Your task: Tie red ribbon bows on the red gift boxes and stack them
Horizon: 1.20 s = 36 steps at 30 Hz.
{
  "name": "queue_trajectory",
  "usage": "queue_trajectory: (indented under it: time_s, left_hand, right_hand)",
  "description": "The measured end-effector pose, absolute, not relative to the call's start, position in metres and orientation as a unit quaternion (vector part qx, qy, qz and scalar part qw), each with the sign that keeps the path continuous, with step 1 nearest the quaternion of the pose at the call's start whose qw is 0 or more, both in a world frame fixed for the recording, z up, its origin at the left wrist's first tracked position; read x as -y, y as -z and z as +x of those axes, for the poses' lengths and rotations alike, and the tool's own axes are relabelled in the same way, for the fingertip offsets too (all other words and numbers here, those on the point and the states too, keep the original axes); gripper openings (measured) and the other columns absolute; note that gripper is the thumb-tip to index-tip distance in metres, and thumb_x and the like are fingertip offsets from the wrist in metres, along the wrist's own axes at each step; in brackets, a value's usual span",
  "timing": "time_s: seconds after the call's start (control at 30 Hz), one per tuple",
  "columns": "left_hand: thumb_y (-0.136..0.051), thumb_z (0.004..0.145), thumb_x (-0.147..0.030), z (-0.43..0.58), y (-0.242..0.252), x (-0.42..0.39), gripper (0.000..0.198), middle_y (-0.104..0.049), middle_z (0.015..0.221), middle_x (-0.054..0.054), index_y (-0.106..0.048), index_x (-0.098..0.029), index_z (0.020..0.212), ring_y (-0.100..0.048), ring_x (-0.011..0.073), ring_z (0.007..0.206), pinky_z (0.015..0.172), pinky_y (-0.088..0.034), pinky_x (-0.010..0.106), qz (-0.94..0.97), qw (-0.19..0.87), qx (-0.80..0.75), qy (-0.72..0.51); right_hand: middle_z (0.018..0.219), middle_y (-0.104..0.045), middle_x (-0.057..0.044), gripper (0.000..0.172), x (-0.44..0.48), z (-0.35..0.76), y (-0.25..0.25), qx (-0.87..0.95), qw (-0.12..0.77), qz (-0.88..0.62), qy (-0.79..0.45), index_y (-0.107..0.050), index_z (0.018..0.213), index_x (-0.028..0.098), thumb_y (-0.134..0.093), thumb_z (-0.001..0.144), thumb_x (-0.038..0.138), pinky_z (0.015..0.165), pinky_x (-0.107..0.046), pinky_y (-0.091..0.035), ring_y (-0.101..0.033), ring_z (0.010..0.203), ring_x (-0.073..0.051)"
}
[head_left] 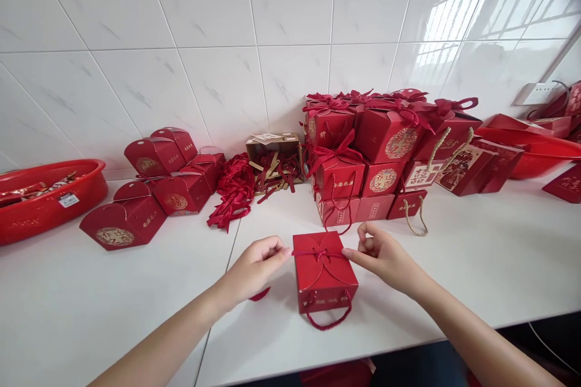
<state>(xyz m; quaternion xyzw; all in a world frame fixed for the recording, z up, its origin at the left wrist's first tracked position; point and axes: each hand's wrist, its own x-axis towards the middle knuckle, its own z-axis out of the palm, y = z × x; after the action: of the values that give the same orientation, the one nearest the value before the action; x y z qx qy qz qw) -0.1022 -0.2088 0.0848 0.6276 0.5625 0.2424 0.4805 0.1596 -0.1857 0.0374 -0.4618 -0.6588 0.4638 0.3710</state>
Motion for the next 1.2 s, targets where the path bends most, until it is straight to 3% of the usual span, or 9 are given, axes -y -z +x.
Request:
queue_trajectory:
  time_s: [0.17, 0.27, 0.4, 0.53, 0.6, 0.7, 0.9, 1.1, 1.2]
  left_hand:
    - [-0.046, 0.083, -0.042, -0.121, -0.087, 0.193, 0.025, -0.044, 0.057, -0.005, -0.055, -0.019, 0.087, -0.036, 0.0114, 0.054, 0.051, -0.025, 0.023, 0.643, 0.448, -0.596, -0.174]
    - [-0.059, 0.070, -0.031, -0.124, -0.090, 0.183, 0.015, -0.051, 0.056, -0.004, -0.061, -0.018, 0.078, -0.042, 0.0118, 0.054, 0.052, -0.029, 0.024, 0.658, 0.497, -0.560, -0.083]
    - [-0.070, 0.063, -0.033, -0.118, -0.096, 0.180, 0.017, -0.053, 0.056, -0.002, -0.070, -0.018, 0.070, -0.043, 0.0099, 0.049, 0.047, -0.026, 0.023, 0.660, 0.601, -0.450, -0.024]
    - [-0.066, 0.075, -0.048, -0.104, -0.106, 0.191, 0.033, -0.041, 0.048, -0.004, -0.073, -0.016, 0.075, -0.028, 0.0071, 0.046, 0.044, -0.017, 0.023, 0.631, 0.642, -0.412, -0.144]
    - [-0.063, 0.078, -0.050, -0.094, -0.110, 0.199, 0.035, -0.039, 0.050, -0.005, -0.074, -0.017, 0.080, -0.025, 0.0075, 0.048, 0.044, -0.019, 0.023, 0.620, 0.604, -0.443, -0.232]
    - [-0.057, 0.084, -0.041, -0.078, -0.109, 0.211, 0.028, -0.051, 0.061, -0.001, -0.073, -0.020, 0.093, -0.039, 0.0105, 0.054, 0.050, -0.033, 0.023, 0.665, 0.481, -0.475, -0.317]
    - [-0.044, 0.084, -0.014, -0.061, -0.086, 0.221, 0.026, -0.056, 0.073, 0.003, -0.069, -0.021, 0.086, -0.049, 0.0131, 0.058, 0.053, -0.038, 0.025, 0.807, 0.127, -0.506, -0.275]
    - [-0.038, 0.086, -0.009, -0.068, -0.074, 0.216, 0.043, -0.054, 0.076, 0.002, -0.064, -0.024, 0.115, -0.050, 0.0113, 0.058, 0.054, -0.041, 0.022, 0.835, 0.073, -0.457, -0.296]
    - [-0.036, 0.091, -0.012, -0.075, -0.078, 0.211, 0.041, -0.052, 0.077, 0.003, -0.066, -0.024, 0.115, -0.048, 0.0113, 0.061, 0.056, -0.041, 0.022, 0.865, 0.112, -0.385, -0.303]
  right_hand:
    - [0.059, -0.038, 0.005, 0.031, 0.195, 0.176, -0.051, 0.722, 0.328, -0.434, -0.428, -0.034, 0.064, 0.021, -0.055, 0.084, 0.033, 0.050, -0.025, -0.026, -0.030, 0.054, -0.010]
    - [0.069, -0.051, -0.002, 0.027, 0.197, 0.175, -0.054, 0.778, 0.291, -0.438, -0.343, -0.044, 0.055, 0.019, -0.052, 0.080, 0.023, 0.054, -0.028, -0.033, -0.040, 0.059, -0.013]
    - [0.075, -0.059, -0.007, 0.023, 0.193, 0.160, -0.048, 0.744, 0.402, -0.500, -0.188, -0.059, 0.058, 0.020, -0.055, 0.080, 0.027, 0.056, -0.031, -0.039, -0.048, 0.060, -0.016]
    - [0.076, -0.059, -0.008, 0.029, 0.194, 0.145, -0.052, 0.687, 0.518, -0.472, -0.193, -0.062, 0.056, 0.021, -0.058, 0.081, 0.036, 0.051, -0.030, -0.039, -0.052, 0.063, -0.018]
    - [0.077, -0.059, -0.008, 0.028, 0.198, 0.139, -0.060, 0.687, 0.528, -0.437, -0.240, -0.067, 0.059, 0.021, -0.061, 0.080, 0.039, 0.049, -0.028, -0.039, -0.053, 0.064, -0.017]
    - [0.078, -0.060, -0.007, 0.026, 0.202, 0.129, -0.069, 0.683, 0.504, -0.402, -0.343, -0.074, 0.066, 0.022, -0.067, 0.077, 0.044, 0.053, -0.028, -0.042, -0.055, 0.066, -0.017]
    - [0.077, -0.061, -0.005, 0.028, 0.199, 0.107, -0.070, 0.664, 0.435, -0.413, -0.446, -0.073, 0.061, 0.020, -0.076, 0.068, 0.047, 0.064, -0.030, -0.047, -0.058, 0.071, -0.018]
    - [0.073, -0.059, -0.001, 0.005, 0.188, 0.109, -0.079, 0.699, 0.374, -0.404, -0.456, -0.065, 0.064, 0.018, -0.064, 0.069, 0.017, 0.058, -0.025, -0.043, -0.052, 0.065, -0.013]
    - [0.067, -0.051, 0.003, 0.007, 0.181, 0.114, -0.085, 0.722, 0.333, -0.385, -0.469, -0.055, 0.062, 0.017, -0.059, 0.063, 0.012, 0.051, -0.022, -0.036, -0.043, 0.058, -0.009]
